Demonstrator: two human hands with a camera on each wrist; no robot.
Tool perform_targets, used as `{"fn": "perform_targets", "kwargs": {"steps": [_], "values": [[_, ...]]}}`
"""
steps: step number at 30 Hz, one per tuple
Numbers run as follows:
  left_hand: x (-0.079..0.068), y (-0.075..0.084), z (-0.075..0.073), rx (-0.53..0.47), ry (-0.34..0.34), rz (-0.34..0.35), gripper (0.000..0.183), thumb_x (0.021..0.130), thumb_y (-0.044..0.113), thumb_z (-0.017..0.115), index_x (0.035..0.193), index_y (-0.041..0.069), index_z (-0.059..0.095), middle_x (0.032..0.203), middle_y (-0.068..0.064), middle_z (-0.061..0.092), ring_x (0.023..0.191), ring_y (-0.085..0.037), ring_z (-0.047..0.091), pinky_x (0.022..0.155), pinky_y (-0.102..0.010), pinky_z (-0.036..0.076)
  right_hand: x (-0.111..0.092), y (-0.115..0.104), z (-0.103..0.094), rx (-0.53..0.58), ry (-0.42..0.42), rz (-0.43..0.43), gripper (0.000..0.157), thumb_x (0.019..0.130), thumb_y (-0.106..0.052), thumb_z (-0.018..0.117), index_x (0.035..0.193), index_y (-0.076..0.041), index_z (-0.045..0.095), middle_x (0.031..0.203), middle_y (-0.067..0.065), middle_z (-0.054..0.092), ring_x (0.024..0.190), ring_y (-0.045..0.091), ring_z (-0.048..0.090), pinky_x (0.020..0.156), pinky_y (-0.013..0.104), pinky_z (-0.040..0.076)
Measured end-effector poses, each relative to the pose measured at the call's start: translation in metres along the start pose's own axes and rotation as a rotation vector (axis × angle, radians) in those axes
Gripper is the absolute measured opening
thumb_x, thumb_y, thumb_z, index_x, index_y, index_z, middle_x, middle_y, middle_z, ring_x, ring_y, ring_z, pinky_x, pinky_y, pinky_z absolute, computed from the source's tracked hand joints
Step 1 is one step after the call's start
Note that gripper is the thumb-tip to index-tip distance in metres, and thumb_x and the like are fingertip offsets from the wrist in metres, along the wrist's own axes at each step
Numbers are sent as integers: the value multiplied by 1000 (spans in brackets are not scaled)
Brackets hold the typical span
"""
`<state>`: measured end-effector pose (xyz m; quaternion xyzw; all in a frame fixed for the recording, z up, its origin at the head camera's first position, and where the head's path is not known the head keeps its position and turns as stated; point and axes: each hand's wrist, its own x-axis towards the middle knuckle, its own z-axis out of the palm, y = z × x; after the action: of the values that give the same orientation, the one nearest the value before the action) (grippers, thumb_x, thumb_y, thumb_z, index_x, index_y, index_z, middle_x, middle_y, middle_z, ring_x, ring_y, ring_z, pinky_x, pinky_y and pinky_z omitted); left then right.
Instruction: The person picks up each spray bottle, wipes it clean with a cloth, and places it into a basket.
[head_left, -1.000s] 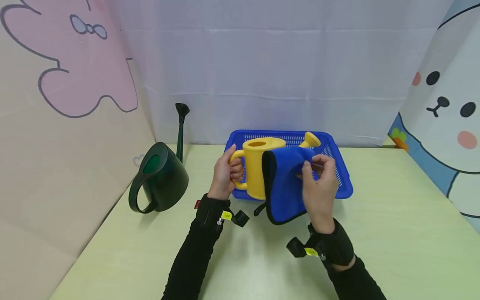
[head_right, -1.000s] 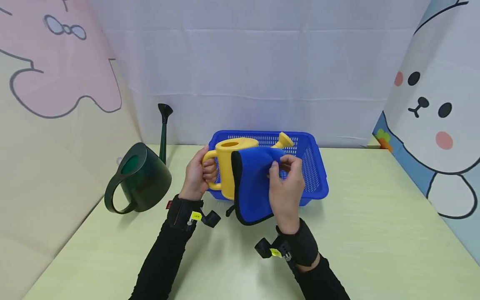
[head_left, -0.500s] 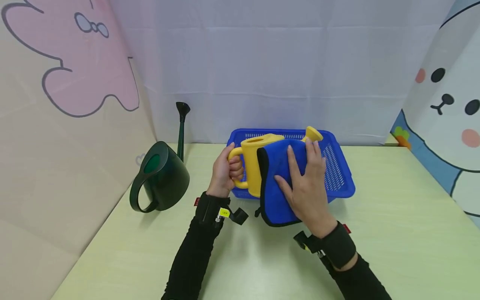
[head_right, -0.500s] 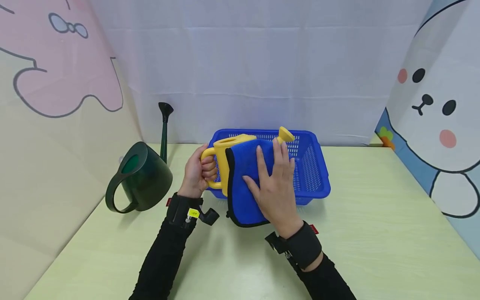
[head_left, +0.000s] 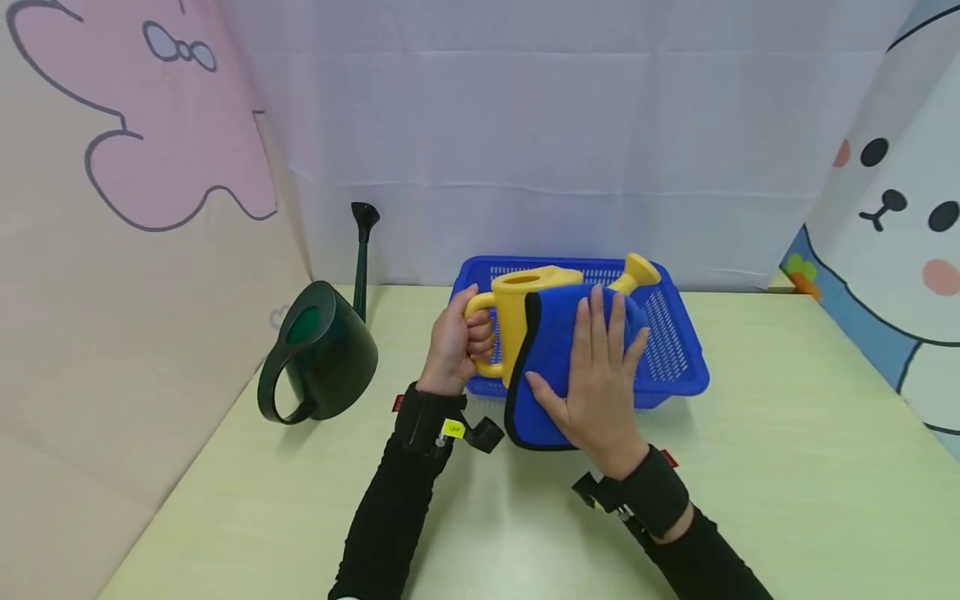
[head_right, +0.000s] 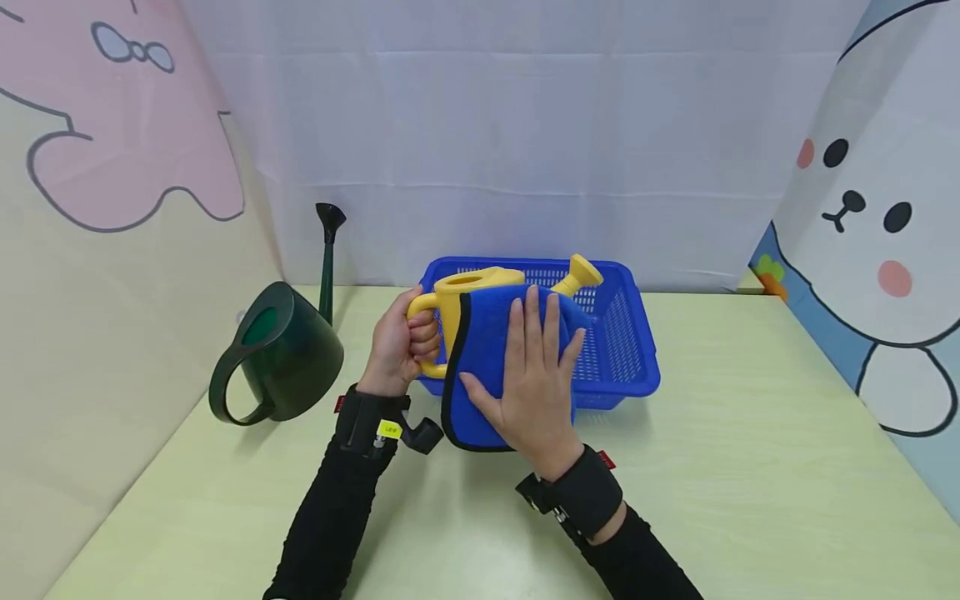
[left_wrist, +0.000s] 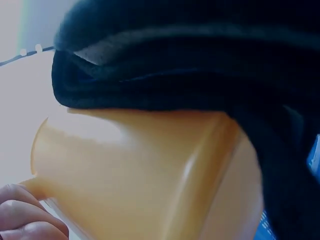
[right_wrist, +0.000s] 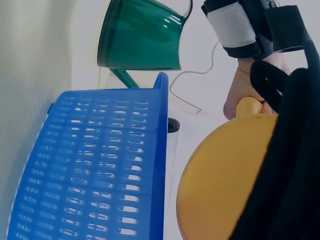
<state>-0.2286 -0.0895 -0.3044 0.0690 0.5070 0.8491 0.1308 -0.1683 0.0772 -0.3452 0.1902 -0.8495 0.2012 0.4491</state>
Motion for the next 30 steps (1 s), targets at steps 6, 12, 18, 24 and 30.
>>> {"fn": "perform_targets", "kwargs": {"steps": [6,12,18,24,30], "values": [[-2,-3,3,18,-4,1,49,98,38,32,54,17,30,41,11,28,32,-3,25,36,-18,18,-4,-10,5,-56,20,-39,79,90,-61,27,146,-6,15,154,14,13,144,28,4,105,67,-3],[3,-13,8,79,27,57,39,98,37,33,70,14,46,54,9,43,42,-2,46,42,-14,40,-9,-20,19,-313,76,-202,60,93,-50,32,138,-11,40,145,11,36,139,29,25,109,56,-13],[5,-14,9,93,45,44,38,98,38,33,72,13,45,53,8,41,41,-2,45,42,-14,41,-7,-17,20,-292,101,-193,58,93,-50,34,137,-14,43,144,8,40,137,27,28,109,57,-11],[2,-3,1,-11,-13,-37,48,98,39,31,56,17,30,43,10,29,34,-3,26,37,-17,19,1,3,10,68,74,-77,65,91,-56,35,141,-15,35,148,11,30,141,26,18,103,68,2],[0,4,-7,-61,-45,-50,50,99,38,28,54,17,29,41,10,30,33,-4,26,37,-17,21,4,18,7,255,70,11,68,91,-57,31,144,-15,29,150,10,27,142,25,17,104,67,0]]}}
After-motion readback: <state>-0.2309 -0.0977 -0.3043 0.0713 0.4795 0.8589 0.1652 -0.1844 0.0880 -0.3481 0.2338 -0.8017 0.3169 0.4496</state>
